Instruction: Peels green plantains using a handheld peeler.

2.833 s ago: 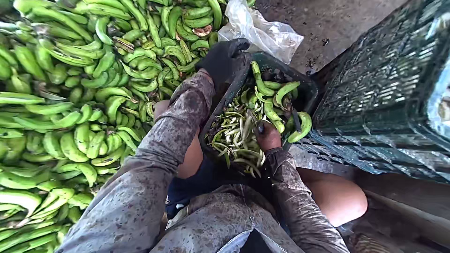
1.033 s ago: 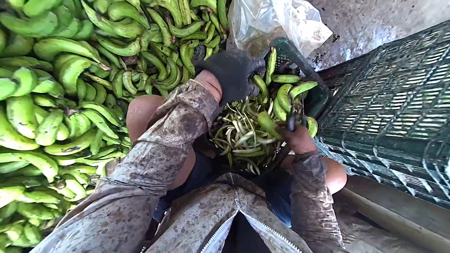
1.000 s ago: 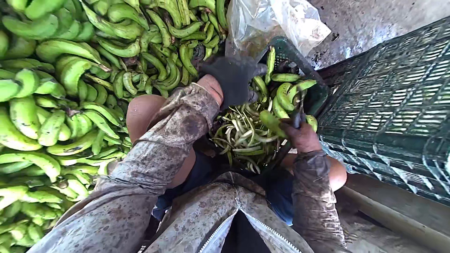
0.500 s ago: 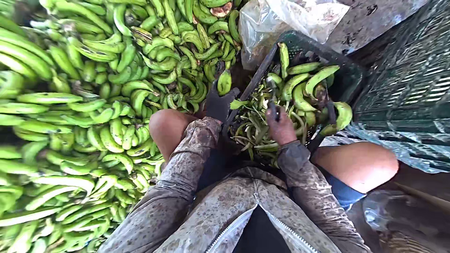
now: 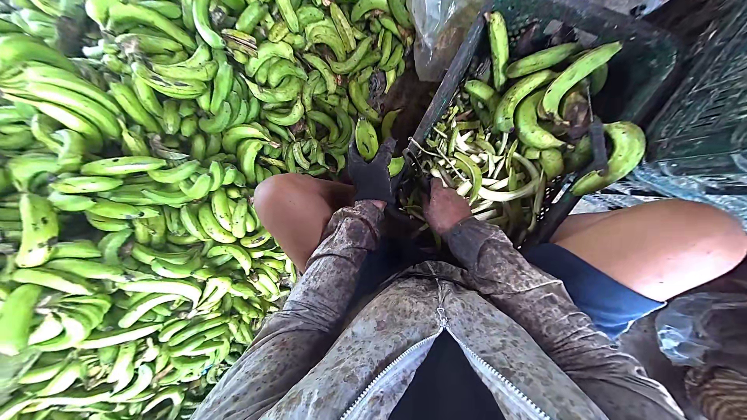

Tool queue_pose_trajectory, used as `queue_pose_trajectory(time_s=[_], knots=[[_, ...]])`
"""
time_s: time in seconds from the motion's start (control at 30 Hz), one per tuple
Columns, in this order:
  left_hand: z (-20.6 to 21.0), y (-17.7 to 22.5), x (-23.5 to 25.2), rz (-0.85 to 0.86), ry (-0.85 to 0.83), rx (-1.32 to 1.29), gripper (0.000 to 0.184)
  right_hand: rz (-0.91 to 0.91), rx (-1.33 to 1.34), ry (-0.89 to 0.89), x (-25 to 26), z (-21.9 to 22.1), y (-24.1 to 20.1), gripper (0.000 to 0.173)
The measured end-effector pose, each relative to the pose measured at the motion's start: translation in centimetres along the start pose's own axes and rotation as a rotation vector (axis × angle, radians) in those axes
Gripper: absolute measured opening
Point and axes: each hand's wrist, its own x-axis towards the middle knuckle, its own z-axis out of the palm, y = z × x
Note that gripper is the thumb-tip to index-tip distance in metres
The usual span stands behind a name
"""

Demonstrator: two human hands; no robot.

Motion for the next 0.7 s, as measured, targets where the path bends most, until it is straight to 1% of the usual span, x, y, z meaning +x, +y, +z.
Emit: queue_pose_trajectory(time_s=[0.1,0.23,0.37,0.43,0.5,0.57,0.63,0.7], knots=[[-0.2,-0.8,-0.1,-0.009,-0.013,0.026,0.074,-0.004,-0.041,-0.018,-0.3,0.2,-0.5,0.045],[-0.1,-1.1,0.2,-0.009,-0.014,-0.028,0.075,0.007,-0.078,-0.047,-0.2,0.2,-1.4,0.045],[0.3,-1.4,0.2,0.03,-0.032,-0.01,0.076,0.019,-0.095,-0.027,1.2,1.2,-2.0,0.04],[-0.2,-1.8,0.2,0.05,-0.05,0.064,0.078,0.018,-0.075,-0.051,2.6,2.2,-2.0,0.046],[-0.4,-1.0,-0.1,0.048,-0.069,0.093,0.077,-0.005,-0.035,-0.043,3.5,2.5,-1.6,0.054],[-0.7,0.8,-0.3,0.043,-0.071,-0.09,0.072,-0.04,0.006,-0.043,4.0,2.1,-1.1,0.057],[-1.7,2.4,-0.6,0.064,-0.062,-0.226,0.065,-0.084,0.044,-0.043,4.0,2.4,-0.1,0.051],[-2.8,4.3,-0.5,0.07,-0.137,-0.333,0.051,-0.127,0.123,-0.069,3.9,2.2,1.0,0.048]])
